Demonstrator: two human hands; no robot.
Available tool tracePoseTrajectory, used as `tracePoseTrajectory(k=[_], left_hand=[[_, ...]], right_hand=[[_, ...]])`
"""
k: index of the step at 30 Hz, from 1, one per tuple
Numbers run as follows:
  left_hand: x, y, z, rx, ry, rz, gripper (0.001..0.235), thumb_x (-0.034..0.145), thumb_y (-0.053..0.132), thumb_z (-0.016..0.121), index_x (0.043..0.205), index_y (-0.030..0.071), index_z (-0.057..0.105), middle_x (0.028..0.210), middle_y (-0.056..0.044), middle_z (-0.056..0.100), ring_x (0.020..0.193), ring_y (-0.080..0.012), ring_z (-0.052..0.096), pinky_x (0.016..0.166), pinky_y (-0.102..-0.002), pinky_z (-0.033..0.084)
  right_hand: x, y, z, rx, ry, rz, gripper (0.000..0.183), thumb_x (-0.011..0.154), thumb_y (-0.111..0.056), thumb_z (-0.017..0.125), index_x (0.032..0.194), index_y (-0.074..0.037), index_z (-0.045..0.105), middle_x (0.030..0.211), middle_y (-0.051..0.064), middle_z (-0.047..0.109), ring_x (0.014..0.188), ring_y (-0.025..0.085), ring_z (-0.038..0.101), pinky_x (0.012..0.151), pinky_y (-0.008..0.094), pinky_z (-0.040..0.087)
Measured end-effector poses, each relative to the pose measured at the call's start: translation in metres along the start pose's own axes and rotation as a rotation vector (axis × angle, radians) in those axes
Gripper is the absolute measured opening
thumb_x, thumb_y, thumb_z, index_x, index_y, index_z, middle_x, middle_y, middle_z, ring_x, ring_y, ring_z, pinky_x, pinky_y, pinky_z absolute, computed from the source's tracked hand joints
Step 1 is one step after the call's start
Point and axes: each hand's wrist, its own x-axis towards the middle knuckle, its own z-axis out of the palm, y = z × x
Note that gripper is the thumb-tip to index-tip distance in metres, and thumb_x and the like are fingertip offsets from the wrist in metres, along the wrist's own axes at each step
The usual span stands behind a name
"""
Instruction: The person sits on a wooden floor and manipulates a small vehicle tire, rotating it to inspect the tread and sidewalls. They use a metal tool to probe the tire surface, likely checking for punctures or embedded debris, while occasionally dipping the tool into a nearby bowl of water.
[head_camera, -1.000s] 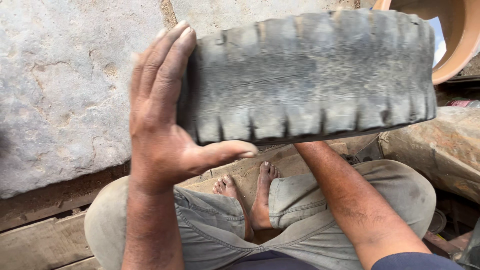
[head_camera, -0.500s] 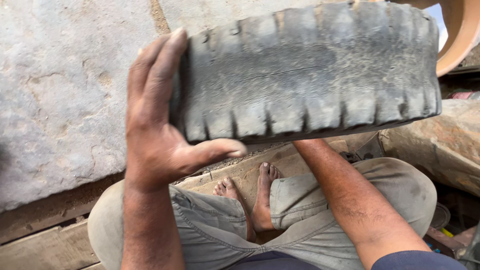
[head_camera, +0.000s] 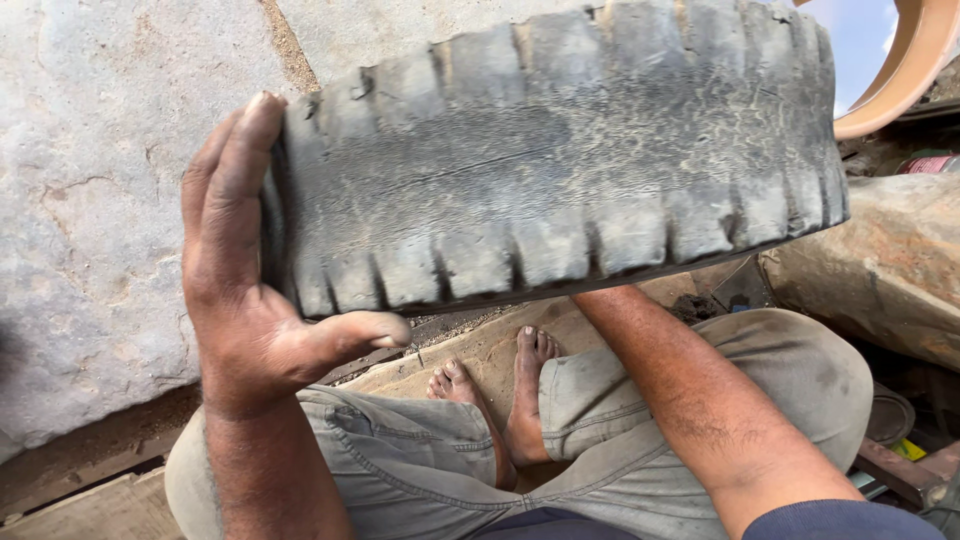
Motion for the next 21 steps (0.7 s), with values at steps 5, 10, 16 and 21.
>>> tracePoseTrajectory(k=[5, 10, 16, 21], left_hand=[[-0.001, -0.003, -0.002, 0.004, 0.005, 0.0, 0.124, 0.068, 0.073, 0.085, 0.163, 0.005, 0.043, 0.155, -0.01, 0.044, 0.149, -0.0212, 0.047, 0.13, -0.036, 0.041], [-0.002, -0.005, -0.005, 0.036, 0.01, 0.023, 0.123, 0.067, 0.072, 0.085, 0.16, 0.005, 0.042, 0.156, -0.011, 0.044, 0.149, -0.0219, 0.046, 0.131, -0.036, 0.041], [0.001, -0.016, -0.002, -0.067, -0.005, 0.045, 0.123, 0.069, 0.069, 0.086, 0.163, 0.006, 0.039, 0.158, -0.011, 0.043, 0.149, -0.0239, 0.046, 0.128, -0.038, 0.038], [0.007, -0.008, 0.004, -0.14, 0.033, 0.044, 0.121, 0.071, 0.066, 0.09, 0.16, 0.002, 0.04, 0.158, -0.016, 0.043, 0.149, -0.0275, 0.046, 0.13, -0.04, 0.039]], right_hand=[[0.007, -0.004, 0.002, 0.011, 0.003, -0.015, 0.047, 0.098, -0.024, 0.056, 0.142, -0.01, 0.048, 0.145, 0.017, 0.049, 0.133, 0.035, 0.041, 0.113, 0.052, 0.028], [0.018, -0.01, 0.006, 0.016, -0.001, -0.035, 0.05, 0.098, -0.024, 0.055, 0.144, -0.01, 0.047, 0.148, 0.018, 0.048, 0.137, 0.036, 0.04, 0.115, 0.053, 0.027], [0.015, 0.0, 0.019, -0.004, -0.027, -0.042, 0.053, 0.098, -0.024, 0.055, 0.147, -0.01, 0.046, 0.152, 0.018, 0.047, 0.141, 0.037, 0.038, 0.118, 0.053, 0.026], [0.025, 0.008, 0.034, -0.07, -0.063, -0.098, 0.055, 0.098, -0.024, 0.054, 0.15, -0.01, 0.045, 0.155, 0.018, 0.046, 0.144, 0.038, 0.037, 0.121, 0.054, 0.025]])
